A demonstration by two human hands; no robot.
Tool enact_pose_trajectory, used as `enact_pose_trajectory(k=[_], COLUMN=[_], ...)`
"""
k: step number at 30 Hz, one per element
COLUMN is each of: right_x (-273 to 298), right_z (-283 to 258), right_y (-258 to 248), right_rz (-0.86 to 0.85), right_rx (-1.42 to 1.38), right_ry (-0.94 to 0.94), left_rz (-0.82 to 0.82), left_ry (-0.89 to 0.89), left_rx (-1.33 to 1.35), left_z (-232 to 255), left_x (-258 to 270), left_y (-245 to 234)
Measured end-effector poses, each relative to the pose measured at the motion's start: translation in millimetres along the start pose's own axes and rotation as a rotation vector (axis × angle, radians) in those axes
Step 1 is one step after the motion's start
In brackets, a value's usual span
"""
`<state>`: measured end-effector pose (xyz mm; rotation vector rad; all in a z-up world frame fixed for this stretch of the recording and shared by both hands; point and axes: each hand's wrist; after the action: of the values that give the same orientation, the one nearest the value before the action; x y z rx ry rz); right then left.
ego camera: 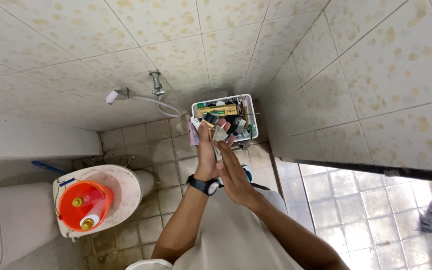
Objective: The person picks up several small toiletry items from a white plastic basket on the floor, wipes each with a white cloth, and places them into a wall-mounted wire rack above a toilet. The items include a yellow box, a green tube, and a small white tube.
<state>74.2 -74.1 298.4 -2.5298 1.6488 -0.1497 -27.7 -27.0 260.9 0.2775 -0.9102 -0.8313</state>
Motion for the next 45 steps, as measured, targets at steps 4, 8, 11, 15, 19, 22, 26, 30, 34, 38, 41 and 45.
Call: enact_pose_trajectory(k=[4, 8, 11, 15, 19, 22, 26, 30, 34, 38, 41, 45], right_x=[1, 1, -2, 1, -6, -25, -56, -55, -55, -54, -54, -50], right_z=[21, 62, 124, 101, 52, 11, -14, -13, -13, -10, 31, -3], right_y=[-9, -9, -24, -40, -57, -61, -61, -60, -52, -58, -61, -61], right_rz=[0.047, 0.224, 0.227, 0.243, 0.355, 0.478, 0.087, 0.053, 0.201, 0.119, 0.202, 0.249], right_rx=[0.089, 0.332, 0.339, 0.482, 0.328, 0.166, 0.056, 0.041, 0.074, 0.356, 0.365, 0.055], right_ry=[-0.18, -0.33, -0.299, -0.19, 0.015, -0.166, -0.457, -0.355, -0.178, -0.26, -0.154, -0.125], left_rz=[0.051, 0.01, -0.073, -0.053, -0.02, -0.094, -0.399, -0.455, -0.326, -0.277, -0.41, -0.337], left_ry=[-0.045, -0.06, -0.046, 0.093, 0.321, 0.335, 0.209, 0.199, 0.568, 0.912, 0.851, 0.476], left_rx=[0.109, 0.194, 0.179, 0.045, -0.202, -0.368, -0.411, -0.451, -0.728, -1.115, -1.136, -0.597], left_z=[-5, 0, -3, 1, 6, 13, 11, -33, 7, 8, 11, 10], left_x=[-10, -3, -10, -6, -5, 14, 29, -4, 42, 32, 33, 36], left_y=[-12, -7, -12, -11, -14, -7, -3, -50, -5, -21, -11, 2])
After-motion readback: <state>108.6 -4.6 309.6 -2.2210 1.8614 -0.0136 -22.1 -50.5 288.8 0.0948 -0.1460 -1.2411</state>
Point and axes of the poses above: each hand's wrist, its own x-axis away from the middle knuckle, its own y-axis out of the palm, z = x × y, and after that the axes turned 6 degrees about z, right-handed
